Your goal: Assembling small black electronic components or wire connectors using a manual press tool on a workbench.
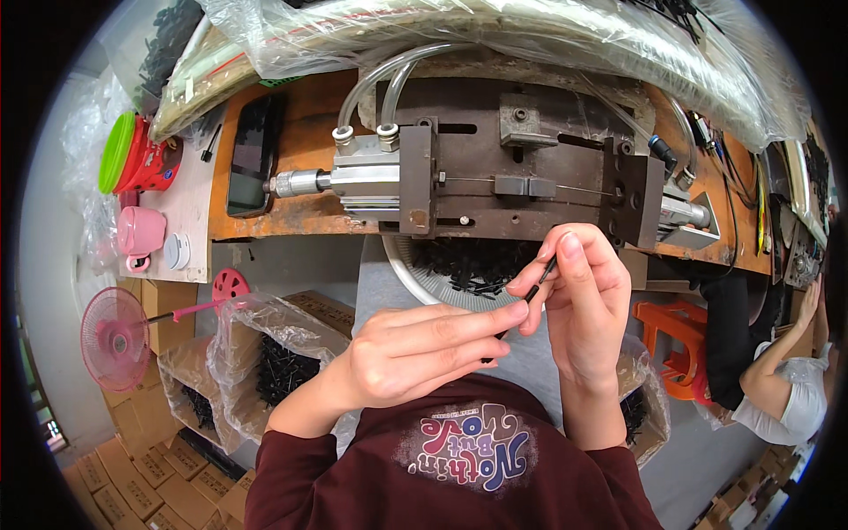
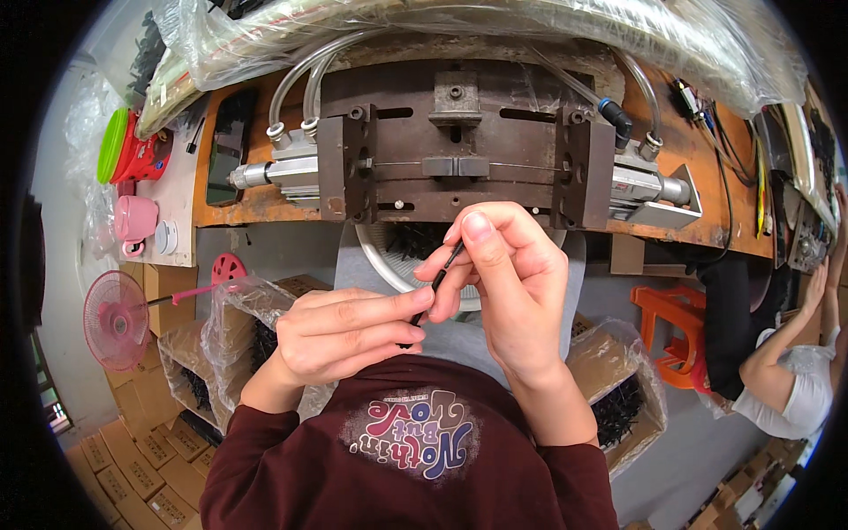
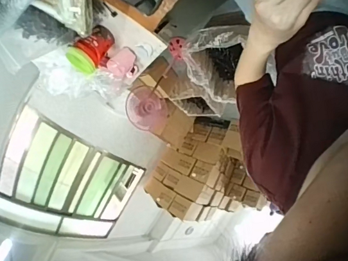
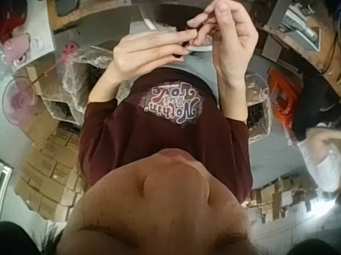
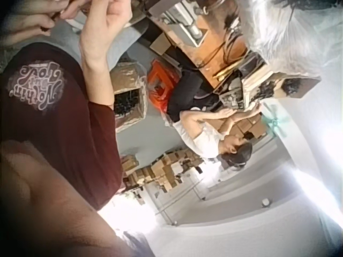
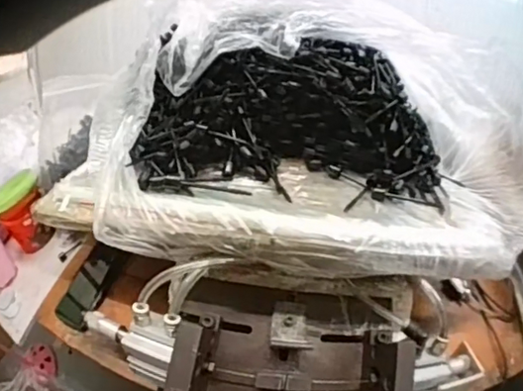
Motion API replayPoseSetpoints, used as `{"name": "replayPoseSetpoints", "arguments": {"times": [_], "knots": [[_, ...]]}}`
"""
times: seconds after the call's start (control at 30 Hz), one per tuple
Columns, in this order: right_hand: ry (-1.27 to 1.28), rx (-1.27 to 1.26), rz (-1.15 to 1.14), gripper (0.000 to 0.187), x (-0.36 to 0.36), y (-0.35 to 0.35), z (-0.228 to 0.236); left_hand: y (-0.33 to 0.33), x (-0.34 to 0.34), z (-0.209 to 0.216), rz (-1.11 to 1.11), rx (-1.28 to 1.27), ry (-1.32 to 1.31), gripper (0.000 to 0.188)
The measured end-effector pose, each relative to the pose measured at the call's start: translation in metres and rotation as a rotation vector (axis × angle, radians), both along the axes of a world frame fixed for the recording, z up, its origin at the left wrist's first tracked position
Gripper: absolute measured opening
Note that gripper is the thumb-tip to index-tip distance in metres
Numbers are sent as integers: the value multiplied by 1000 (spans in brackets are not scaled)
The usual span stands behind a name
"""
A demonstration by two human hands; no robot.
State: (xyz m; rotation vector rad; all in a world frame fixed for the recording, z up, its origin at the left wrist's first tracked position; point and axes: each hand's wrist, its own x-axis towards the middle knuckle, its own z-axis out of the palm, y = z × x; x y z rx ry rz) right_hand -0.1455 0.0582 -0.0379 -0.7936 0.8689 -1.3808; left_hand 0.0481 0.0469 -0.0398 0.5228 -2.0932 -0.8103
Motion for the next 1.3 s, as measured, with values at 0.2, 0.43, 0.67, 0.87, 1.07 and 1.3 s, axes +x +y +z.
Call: {"name": "replayPoseSetpoints", "arguments": {"times": [0.2, 0.43, 0.67, 0.87, 1.07, 1.3], "knots": [[9, -14, -10, 22, 1, 1, -2, -1, -2, 1, 14, -26, -3, 25], [103, -65, -28, 19, 2, 1, -2, 0, 0, 1, 22, -10, 3, 25], [187, -112, -70, 16, 4, 2, -1, -1, 1, 3, 19, -20, -18, 24], [175, -122, -34, 16, 6, 5, 0, -1, 3, 2, 17, -13, -25, 24], [113, -139, -12, 16, 8, 6, -4, 0, 4, -1, 15, 22, 0, 25], [111, -122, -1, 15, 9, 7, -1, 1, 4, -1, 24, 45, 21, 26]]}}
